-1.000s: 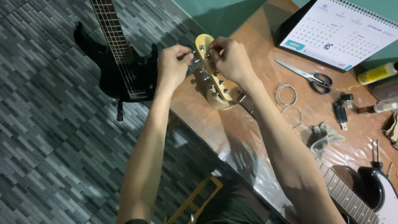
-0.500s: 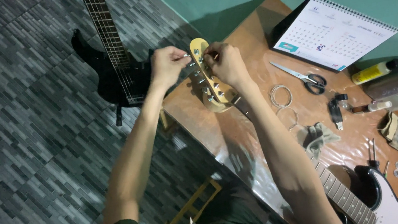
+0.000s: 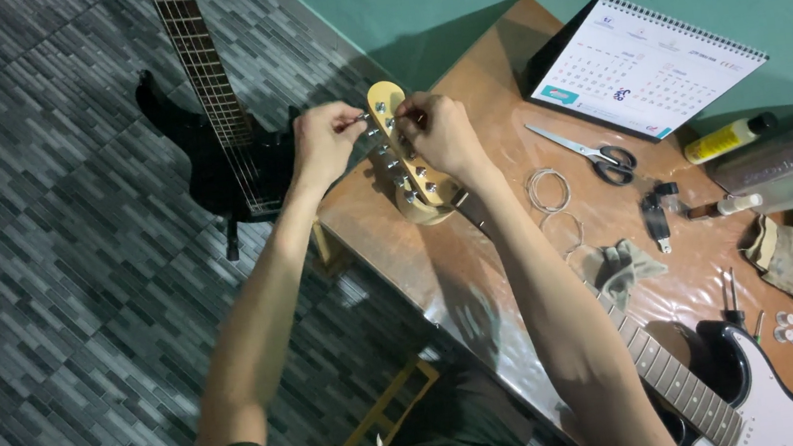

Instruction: The person changes the strings on a black electric guitar. They thread the strings through the bridge, pull them taut, and wind them onto the tuning pegs at the headstock. The process is repeated for multiple strings.

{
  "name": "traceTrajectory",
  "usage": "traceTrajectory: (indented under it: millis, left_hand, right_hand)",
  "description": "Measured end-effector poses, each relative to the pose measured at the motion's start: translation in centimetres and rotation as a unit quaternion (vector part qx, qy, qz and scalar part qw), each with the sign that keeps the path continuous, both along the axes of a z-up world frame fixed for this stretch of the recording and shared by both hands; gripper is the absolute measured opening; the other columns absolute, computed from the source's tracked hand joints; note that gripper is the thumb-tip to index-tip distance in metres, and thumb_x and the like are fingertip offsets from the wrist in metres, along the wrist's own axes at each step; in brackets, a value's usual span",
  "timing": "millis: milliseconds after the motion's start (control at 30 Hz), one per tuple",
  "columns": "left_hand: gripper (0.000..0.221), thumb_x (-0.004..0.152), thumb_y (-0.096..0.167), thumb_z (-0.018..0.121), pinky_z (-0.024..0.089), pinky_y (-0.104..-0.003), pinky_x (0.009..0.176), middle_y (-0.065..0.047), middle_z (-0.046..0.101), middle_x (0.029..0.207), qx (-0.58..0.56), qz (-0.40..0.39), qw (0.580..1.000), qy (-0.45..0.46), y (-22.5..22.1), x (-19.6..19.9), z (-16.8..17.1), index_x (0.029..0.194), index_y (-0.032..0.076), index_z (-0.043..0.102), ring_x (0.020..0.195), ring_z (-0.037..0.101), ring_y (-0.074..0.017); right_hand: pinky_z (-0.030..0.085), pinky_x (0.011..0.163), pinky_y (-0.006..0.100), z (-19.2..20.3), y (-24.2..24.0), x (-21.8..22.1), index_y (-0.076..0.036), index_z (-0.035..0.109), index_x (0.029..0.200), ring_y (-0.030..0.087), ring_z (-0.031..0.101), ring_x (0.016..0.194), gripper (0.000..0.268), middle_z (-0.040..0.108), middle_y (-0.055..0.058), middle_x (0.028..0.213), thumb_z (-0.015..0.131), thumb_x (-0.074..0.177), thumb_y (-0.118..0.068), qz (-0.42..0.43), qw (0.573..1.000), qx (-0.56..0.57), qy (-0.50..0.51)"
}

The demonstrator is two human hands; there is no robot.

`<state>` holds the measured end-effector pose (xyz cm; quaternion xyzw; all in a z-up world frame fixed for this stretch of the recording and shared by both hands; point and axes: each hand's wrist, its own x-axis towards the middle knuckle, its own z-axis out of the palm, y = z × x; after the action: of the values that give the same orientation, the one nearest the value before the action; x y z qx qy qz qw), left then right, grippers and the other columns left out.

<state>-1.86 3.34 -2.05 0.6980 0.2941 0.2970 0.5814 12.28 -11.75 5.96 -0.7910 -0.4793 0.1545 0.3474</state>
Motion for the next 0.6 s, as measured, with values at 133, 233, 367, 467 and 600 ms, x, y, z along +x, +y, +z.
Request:
traceTrajectory:
  millis: [133, 233, 367, 467, 600]
  left_hand:
    - [0.029, 0.091, 0.04, 0.074, 0.059, -0.023, 0.066, -0.007, 0.079, 0.087, -0.076, -0.019, 0.996, 0.052, -0.6, -0.9, 1.0, 0.1, 0.013, 0.08, 0.078, 0.076, -0.0119]
    - [0.046, 0.096, 0.051, 0.068, 0.057, -0.019, 0.064, -0.01, 0.077, 0.084, -0.203, -0.034, 0.977, 0.054, -0.9, -0.8, 1.8, 0.098, 0.006, 0.078, 0.071, 0.073, -0.01]
    - [0.022, 0.09, 0.018, 0.081, 0.052, -0.017, 0.066, -0.008, 0.075, 0.082, -0.128, -0.035, 0.991, -0.001, -0.6, -0.4, 1.0, 0.103, 0.001, 0.076, 0.071, 0.066, -0.0082]
    - [0.015, 0.082, 0.015, 0.09, 0.058, -0.026, 0.066, -0.002, 0.075, 0.081, 0.274, -0.007, 0.962, 0.012, -0.1, -0.4, 0.6, 0.094, 0.016, 0.082, 0.076, 0.073, -0.0183]
    - [0.017, 0.091, 0.031, 0.083, 0.057, -0.029, 0.069, -0.006, 0.076, 0.082, 0.098, -0.021, 0.995, 0.022, -1.1, -1.3, 2.0, 0.097, 0.015, 0.082, 0.079, 0.074, -0.017]
  right_hand:
    - [0.058, 0.079, 0.049, -0.3, -0.2, -0.1, -0.012, 0.076, 0.103, 0.038, 0.075, 0.089, 0.016, 0.078, 0.012, 0.091, 0.07, 0.09, -0.018, -0.008, 1.0, -0.005, -0.002]
    - [0.058, 0.079, 0.05, -0.3, 0.0, -0.1, -0.012, 0.076, 0.103, 0.038, 0.075, 0.09, 0.016, 0.078, 0.013, 0.092, 0.07, 0.09, -0.018, -0.011, 1.0, -0.006, -0.005]
    - [0.059, 0.08, 0.05, -0.6, -0.1, 0.2, -0.012, 0.076, 0.104, 0.039, 0.074, 0.092, 0.016, 0.078, 0.014, 0.093, 0.07, 0.09, -0.018, -0.008, 1.0, -0.001, -0.007]
    - [0.058, 0.082, 0.052, -0.4, 0.0, 0.2, -0.014, 0.075, 0.104, 0.041, 0.074, 0.093, 0.017, 0.077, 0.015, 0.093, 0.07, 0.09, -0.021, -0.002, 1.0, -0.008, -0.008]
    - [0.057, 0.083, 0.056, -0.4, 0.0, 0.1, -0.013, 0.076, 0.104, 0.044, 0.073, 0.096, 0.017, 0.077, 0.018, 0.094, 0.07, 0.09, -0.02, -0.015, 1.0, -0.011, 0.0]
